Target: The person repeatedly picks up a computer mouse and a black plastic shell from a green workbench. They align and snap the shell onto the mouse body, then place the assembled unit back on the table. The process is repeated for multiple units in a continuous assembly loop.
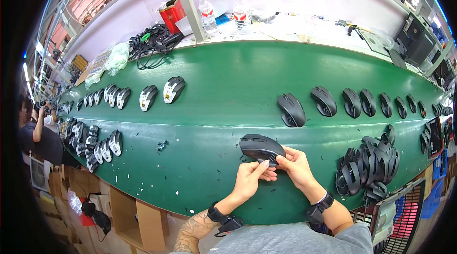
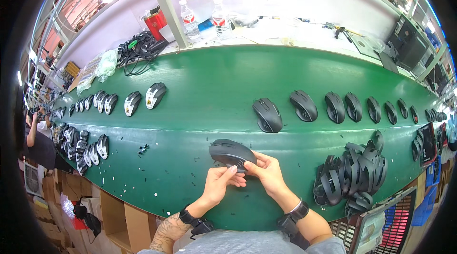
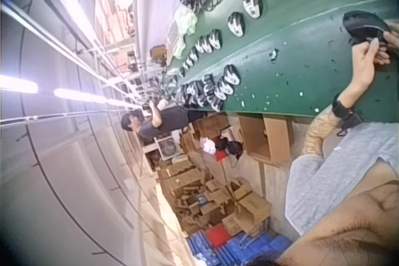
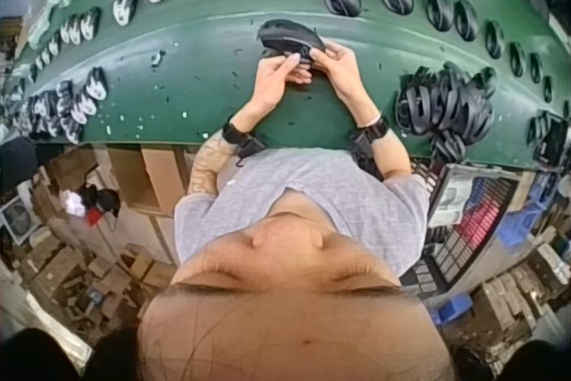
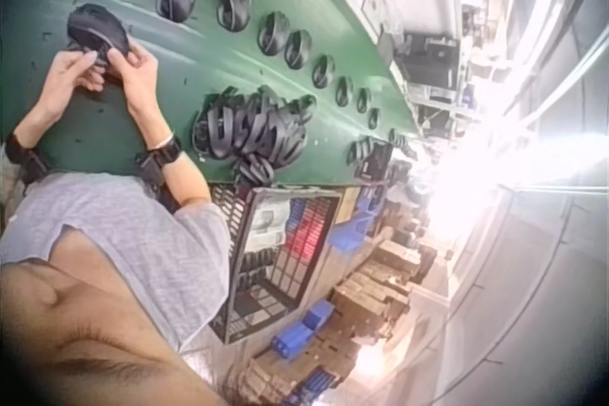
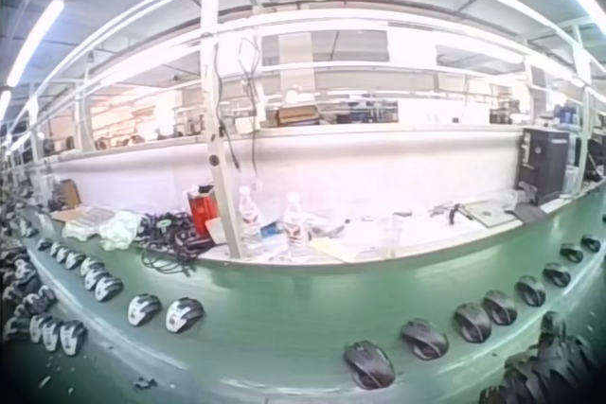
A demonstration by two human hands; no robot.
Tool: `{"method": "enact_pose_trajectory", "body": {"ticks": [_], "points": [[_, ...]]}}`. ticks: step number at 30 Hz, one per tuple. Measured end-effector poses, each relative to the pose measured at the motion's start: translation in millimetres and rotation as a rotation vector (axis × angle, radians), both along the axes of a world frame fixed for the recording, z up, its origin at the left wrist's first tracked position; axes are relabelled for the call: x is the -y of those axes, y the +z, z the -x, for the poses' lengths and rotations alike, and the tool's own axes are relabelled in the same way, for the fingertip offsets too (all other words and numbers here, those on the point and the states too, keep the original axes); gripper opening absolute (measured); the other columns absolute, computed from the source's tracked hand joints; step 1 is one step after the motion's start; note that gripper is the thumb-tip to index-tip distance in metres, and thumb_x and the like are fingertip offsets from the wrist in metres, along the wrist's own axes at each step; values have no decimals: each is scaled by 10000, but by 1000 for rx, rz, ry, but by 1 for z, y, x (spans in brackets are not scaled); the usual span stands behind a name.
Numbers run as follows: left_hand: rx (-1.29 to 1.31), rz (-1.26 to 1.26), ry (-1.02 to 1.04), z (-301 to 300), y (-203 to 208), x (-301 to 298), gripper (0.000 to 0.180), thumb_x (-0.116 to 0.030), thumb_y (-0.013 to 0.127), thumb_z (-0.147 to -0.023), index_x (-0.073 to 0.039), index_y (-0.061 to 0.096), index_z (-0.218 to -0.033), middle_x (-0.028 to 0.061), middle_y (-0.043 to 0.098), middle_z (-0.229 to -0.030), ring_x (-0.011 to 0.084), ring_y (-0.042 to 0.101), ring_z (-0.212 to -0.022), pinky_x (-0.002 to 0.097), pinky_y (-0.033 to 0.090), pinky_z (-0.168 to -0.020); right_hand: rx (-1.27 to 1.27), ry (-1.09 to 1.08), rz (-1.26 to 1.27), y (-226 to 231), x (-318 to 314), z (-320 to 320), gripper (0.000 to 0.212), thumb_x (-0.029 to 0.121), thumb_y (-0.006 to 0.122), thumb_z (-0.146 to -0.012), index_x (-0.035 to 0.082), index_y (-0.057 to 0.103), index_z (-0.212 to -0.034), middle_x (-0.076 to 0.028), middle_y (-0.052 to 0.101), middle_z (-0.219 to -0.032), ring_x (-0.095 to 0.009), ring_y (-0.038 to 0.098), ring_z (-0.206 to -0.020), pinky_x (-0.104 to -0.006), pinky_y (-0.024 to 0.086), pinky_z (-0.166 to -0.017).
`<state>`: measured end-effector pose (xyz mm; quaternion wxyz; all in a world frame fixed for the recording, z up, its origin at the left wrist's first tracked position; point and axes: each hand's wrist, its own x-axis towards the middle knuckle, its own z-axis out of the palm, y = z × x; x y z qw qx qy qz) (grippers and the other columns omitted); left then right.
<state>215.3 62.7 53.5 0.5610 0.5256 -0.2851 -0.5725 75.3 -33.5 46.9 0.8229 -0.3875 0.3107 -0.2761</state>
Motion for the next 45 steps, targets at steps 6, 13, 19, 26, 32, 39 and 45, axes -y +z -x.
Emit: {"method": "enact_pose_trajectory", "body": {"ticks": [6, 13, 19, 26, 32, 39, 45], "points": [[-33, -21, -13, -15, 4, 24, 374, -251, 513, -932, 95, 639, -868, 164, 661, -754, 211, 656, -658, 277, 512, -616, -43, -114, 109, -11, 1, -1, 612, 48, 655, -842, -101, 334, -1341, -140, 646, -978, -159, 633, -861, -269, 527, -784], [109, -108, -166, -83, -9, 115, 383, -299, 538, -927, 62, 636, -843, 85, 621, -696, 152, 602, -610, 261, 513, -605, -21, -165, 243, -6, -4, -3, 571, 43, 656, -840, -45, 376, -1330, -113, 639, -945, -136, 614, -883, -254, 503, -800], [1587, 24, 3, -88, -3, 137, 313, -249, 611, -846, 15, 629, -677, 127, 600, -640, 278, 562, -543, 364, 456, -531, -150, -213, 564, -1, -13, -2, 450, 47, 654, -828, 0, 493, -1246, -71, 650, -872, -114, 625, -800, -252, 510, -745], [1157, 710, -380, 31, 33, 141, 173, -221, 716, -747, -57, 667, -773, 84, 566, -736, 255, 584, -667, 345, 458, -584, 182, -446, 1703, 3, -26, 0, 324, -11, 666, -711, -3, 615, -1031, -60, 567, -668, -201, 558, -555, -315, 455, -482], [987, 981, -768, 110, 22, 142, 384, -349, 731, -734, -191, 657, -1077, 62, 528, -931, 246, 583, -720, 355, 473, -597, 398, -489, 1857, 15, -36, 3, 197, -9, 660, -715, -54, 639, -906, -73, 546, -698, -199, 540, -558, -290, 438, -457], [1047, 1128, -856, 140, 15, 146, 343, -236, 761, -681, -116, 619, -969, 63, 483, -967, 237, 566, -791, 352, 470, -580, 376, -471, 1839, 18, -39, 6, 203, -3, 645, -734, -63, 634, -927, -80, 548, -705, -204, 533, -562, -293, 453, -480], [1063, 1157, -800, 151, 9, 144, 341, -145, 763, -642, -69, 597, -930, 67, 477, -971, 233, 560, -833, 359, 488, -604, 295, -485, 1792, 18, -40, 6, 228, 13, 641, -744, -52, 637, -962, -74, 561, -702, -203, 547, -571, -303, 469, -507]]}}
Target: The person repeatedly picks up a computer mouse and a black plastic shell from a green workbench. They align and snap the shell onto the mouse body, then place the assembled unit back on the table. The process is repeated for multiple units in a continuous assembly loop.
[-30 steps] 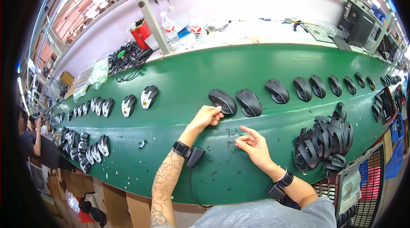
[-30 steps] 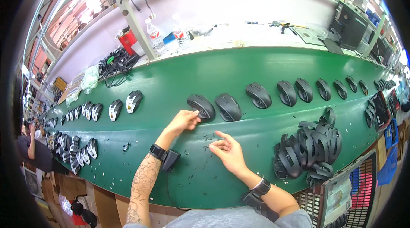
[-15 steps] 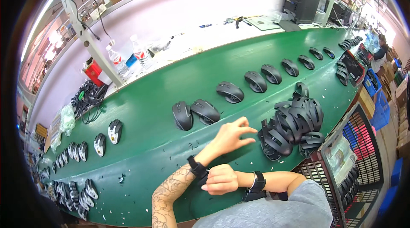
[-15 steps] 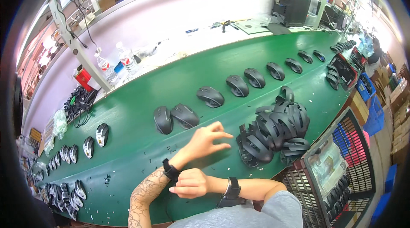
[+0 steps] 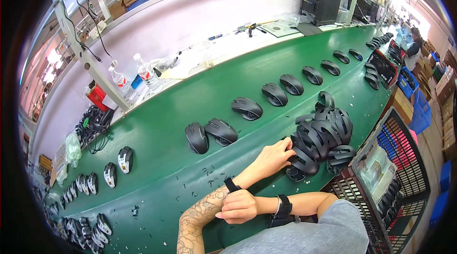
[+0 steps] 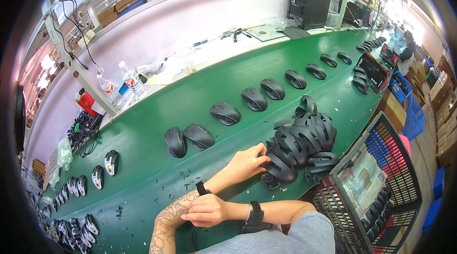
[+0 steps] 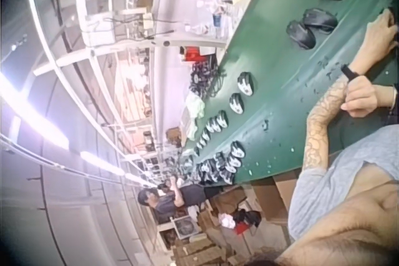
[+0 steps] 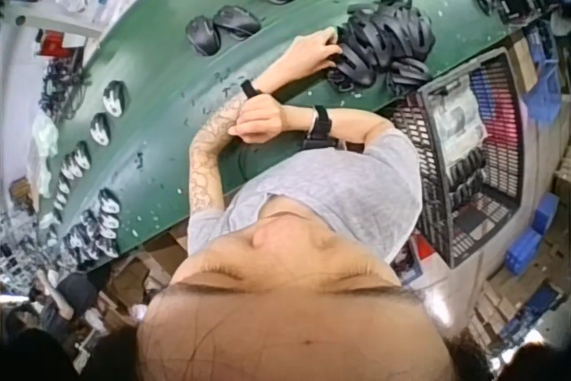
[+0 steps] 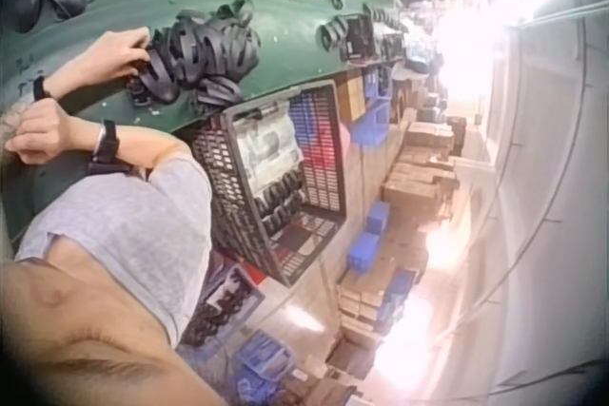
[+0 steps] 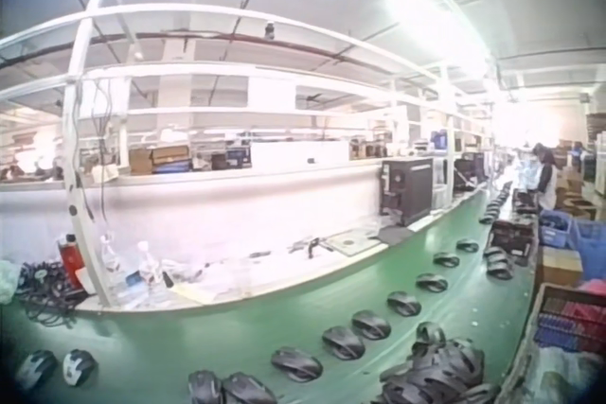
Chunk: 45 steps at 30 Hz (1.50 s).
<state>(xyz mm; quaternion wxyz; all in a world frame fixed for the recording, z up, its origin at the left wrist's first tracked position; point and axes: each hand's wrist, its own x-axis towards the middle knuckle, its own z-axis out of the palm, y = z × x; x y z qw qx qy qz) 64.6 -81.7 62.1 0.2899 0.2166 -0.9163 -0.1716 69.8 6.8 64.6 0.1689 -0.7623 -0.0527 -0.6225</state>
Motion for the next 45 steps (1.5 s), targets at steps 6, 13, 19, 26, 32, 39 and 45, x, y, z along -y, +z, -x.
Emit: {"method": "enact_pose_trajectory", "body": {"ticks": [6, 13, 19, 26, 32, 39, 45], "points": [[44, 34, 14, 2, -1, -1, 306, -94, 744, -633, -57, 593, -896, 68, 487, -974, 231, 566, -856, 340, 507, -634, -38, 26, -19, 4, 2, 2, 212, -7, 646, -735, -59, 635, -940, -78, 569, -704, -204, 552, -556, -296, 462, -481], [-53, 64, -12, -4, 7, -1, 280, -79, 727, -649, -97, 636, -913, 58, 528, -941, 223, 582, -820, 319, 512, -632, -29, 2, 31, 2, 2, 3, 189, -2, 651, -730, -50, 643, -913, -64, 575, -708, -208, 560, -565, -287, 467, -481], [-148, 144, 267, -82, 40, -6, 279, -94, 727, -661, -124, 662, -931, 67, 573, -953, 228, 610, -838, 322, 524, -626, 34, -346, 105, 15, 11, 15, 237, 51, 661, -687, 55, 680, -923, -43, 622, -875, -231, 587, -810, -349, 512, -690], [136, 235, 680, -180, 58, -70, 265, -53, 727, -669, -95, 683, -928, 113, 586, -1005, 273, 611, -904, 345, 542, -728, -506, -544, -416, 26, 41, 15, 736, 52, 712, -680, -13, 386, -1337, -145, 503, -1235, -331, 458, -1147, -394, 438, -926], [-271, -195, 763, -184, 54, -103, 249, -27, 672, -774, -45, 625, -1017, 108, 564, -1074, 210, 609, -919, 312, 545, -730, -545, -341, -500, 15, 39, 9, 743, 56, 743, -680, 6, 403, -1338, -157, 546, -1116, -313, 539, -1000, -370, 481, -831], [-790, -869, 633, -192, 18, -103, 153, -114, 522, -936, 6, 593, -998, 48, 594, -963, 131, 581, -878, 285, 528, -731, -537, -270, -633, 18, 31, 0, 747, 57, 773, -658, 31, 440, -1326, -152, 566, -1087, -304, 553, -987, -364, 483, -821], [-940, -1142, 573, -190, 17, -101, 187, -200, 533, -944, -33, 618, -949, 24, 606, -923, 101, 581, -861, 287, 525, -763, -481, -134, -746, 10, 31, -1, 669, 37, 776, -652, 45, 502, -1262, -137, 594, -1053, -269, 614, -916, -330, 511, -775]]}}
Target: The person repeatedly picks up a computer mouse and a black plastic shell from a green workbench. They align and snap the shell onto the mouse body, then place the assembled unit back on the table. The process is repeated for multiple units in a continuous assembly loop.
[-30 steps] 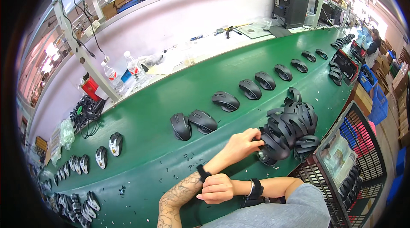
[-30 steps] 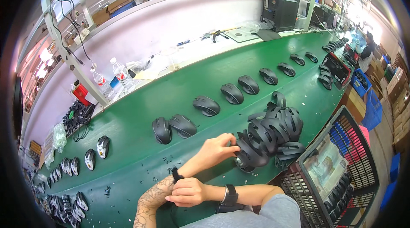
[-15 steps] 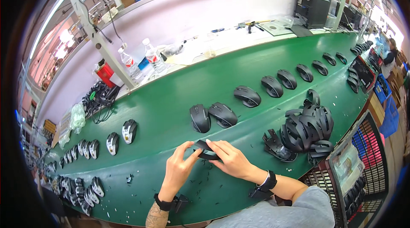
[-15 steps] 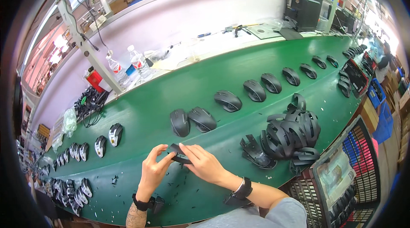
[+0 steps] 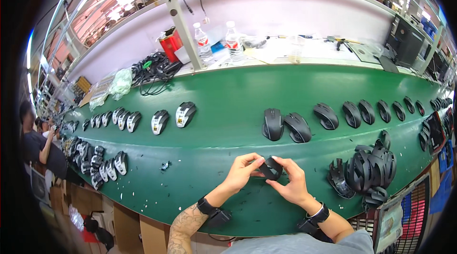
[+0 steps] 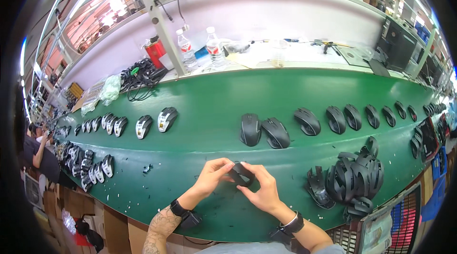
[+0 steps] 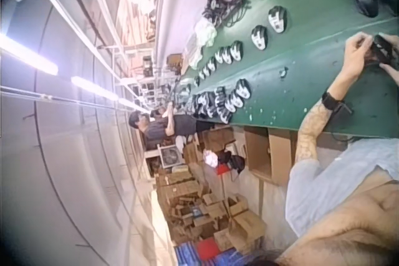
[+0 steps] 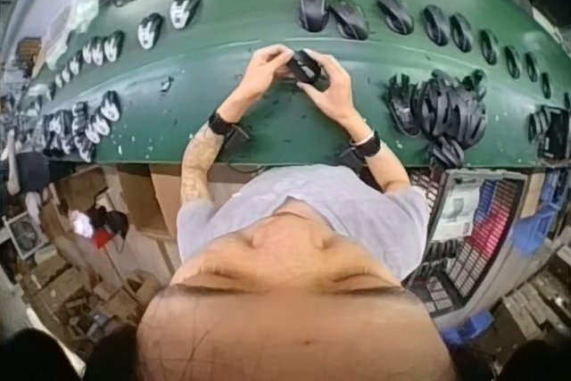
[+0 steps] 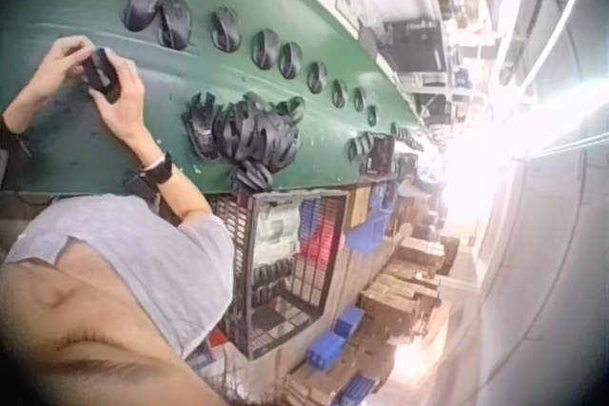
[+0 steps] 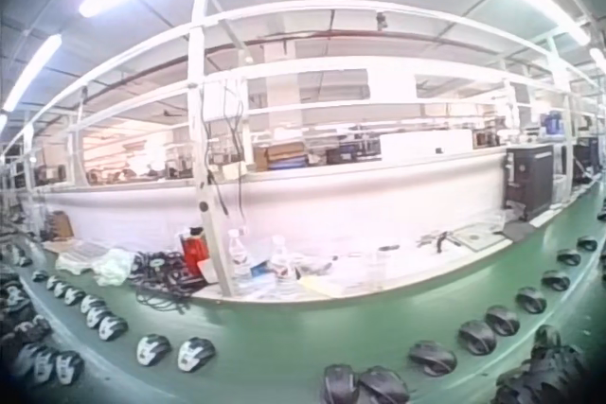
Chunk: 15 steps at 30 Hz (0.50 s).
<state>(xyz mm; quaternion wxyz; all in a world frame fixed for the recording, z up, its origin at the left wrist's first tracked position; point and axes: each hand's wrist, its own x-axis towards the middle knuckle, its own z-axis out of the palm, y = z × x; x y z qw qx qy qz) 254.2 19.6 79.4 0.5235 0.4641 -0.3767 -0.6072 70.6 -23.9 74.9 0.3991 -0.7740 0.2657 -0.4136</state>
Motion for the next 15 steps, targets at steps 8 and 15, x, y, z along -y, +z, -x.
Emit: {"method": "enact_pose_trajectory", "body": {"ticks": [8, 15], "points": [[1009, 348, 448, -118, -14, 69, 435, -242, 667, -822, 18, 535, -1144, 137, 536, -1182, 267, 503, -1112, 375, 408, -957, -99, -137, 236, 4, 5, 2, 582, 31, 757, -667, 79, 559, -1212, -157, 576, -1104, -313, 566, -946, -374, 472, -822], [1422, -172, 957, -262, -81, 96, 880, -372, 764, -701, 117, 307, -1273, 283, 433, -1277, 411, 329, -1278, 435, 274, -1065, -128, -118, 299, -3, 3, -2, 455, 7, 724, -694, 99, 614, -1126, -160, 545, -1128, -330, 545, -947, -385, 467, -823]]}}
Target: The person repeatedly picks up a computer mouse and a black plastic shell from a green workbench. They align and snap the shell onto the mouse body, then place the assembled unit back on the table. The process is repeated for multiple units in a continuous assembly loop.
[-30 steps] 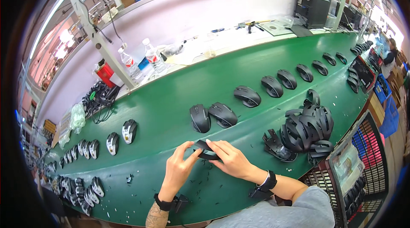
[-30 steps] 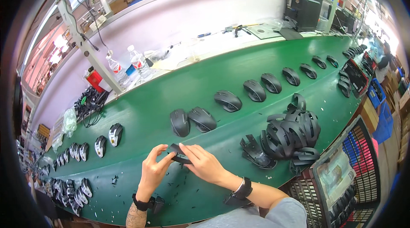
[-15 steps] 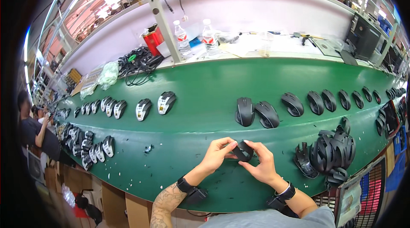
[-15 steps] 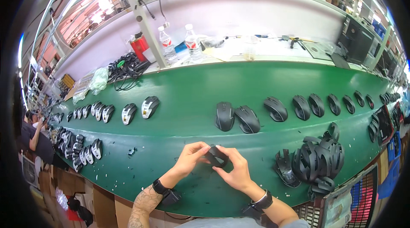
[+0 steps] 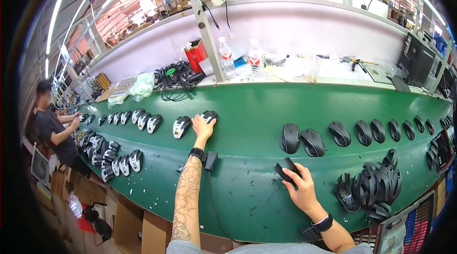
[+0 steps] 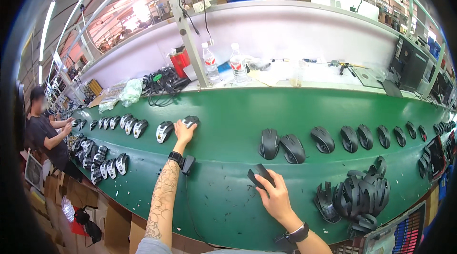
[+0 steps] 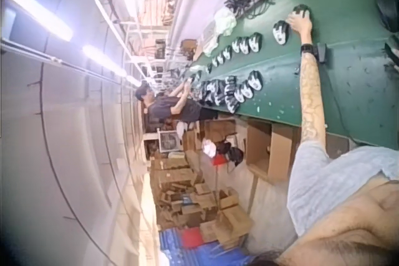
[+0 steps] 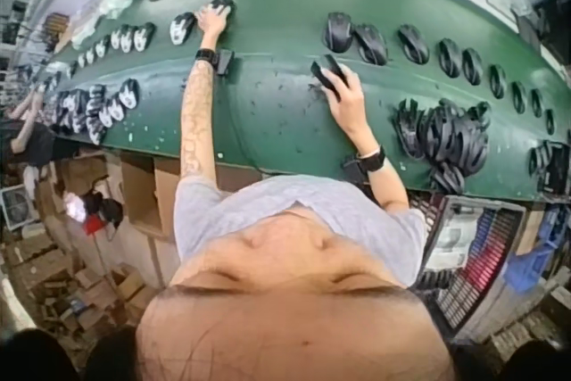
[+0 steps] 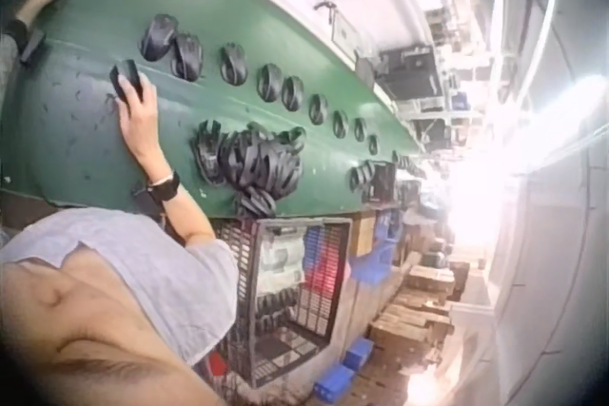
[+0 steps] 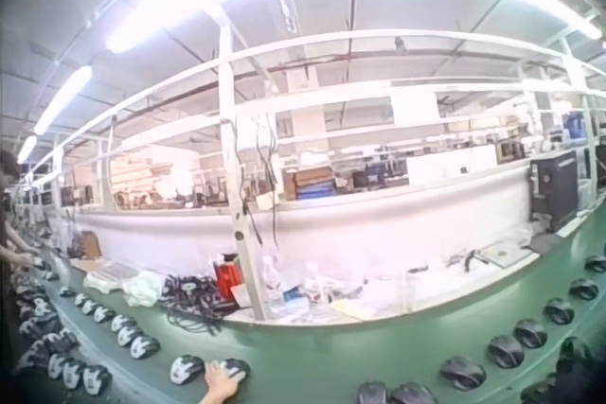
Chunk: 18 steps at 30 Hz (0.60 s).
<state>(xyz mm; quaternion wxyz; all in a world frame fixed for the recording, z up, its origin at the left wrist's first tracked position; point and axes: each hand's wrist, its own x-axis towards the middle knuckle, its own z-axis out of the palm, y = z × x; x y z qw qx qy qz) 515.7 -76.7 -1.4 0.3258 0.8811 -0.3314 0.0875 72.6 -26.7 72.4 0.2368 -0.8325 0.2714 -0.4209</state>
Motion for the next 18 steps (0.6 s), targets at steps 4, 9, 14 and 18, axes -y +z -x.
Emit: {"method": "enact_pose_trajectory", "body": {"ticks": [4, 9, 14, 18], "points": [[-265, -67, -179, 14, 29, -7, 785, -371, 777, -687, 88, 377, -1182, 265, 549, -1136, 402, 507, -1125, 437, 418, -931, -6, -33, 15, 0, 0, 2, 446, 2, 723, -694, 88, 621, -1120, -155, 537, -1141, -323, 542, -948, -387, 466, -823], [-759, 477, -129, 95, 52, -39, 690, -370, 829, -643, 17, 433, -1054, 193, 591, -1009, 256, 606, -891, 355, 479, -794, 4, -47, 12, -4, 2, 2, 437, 10, 730, -689, 69, 627, -1110, -159, 536, -1146, -321, 548, -959, -388, 469, -820], [-1647, 739, -369, 165, 62, -96, 404, -373, 552, -890, -67, 528, -1151, 62, 603, -1027, 200, 586, -901, 346, 472, -830, 47, 11, -158, -2, -6, -3, 492, 20, 741, -684, 45, 603, -1155, -169, 532, -1148, -316, 559, -980, -373, 474, -837], [-1681, 726, -376, 216, 73, -121, 322, -280, 557, -913, -64, 523, -1150, 77, 627, -1034, 207, 624, -946, 394, 529, -786, 8, 87, -79, 1, -11, -5, 641, 63, 766, -672, 7, 507, -1256, -187, 526, -1168, -322, 570, -969, -366, 479, -839]]}}
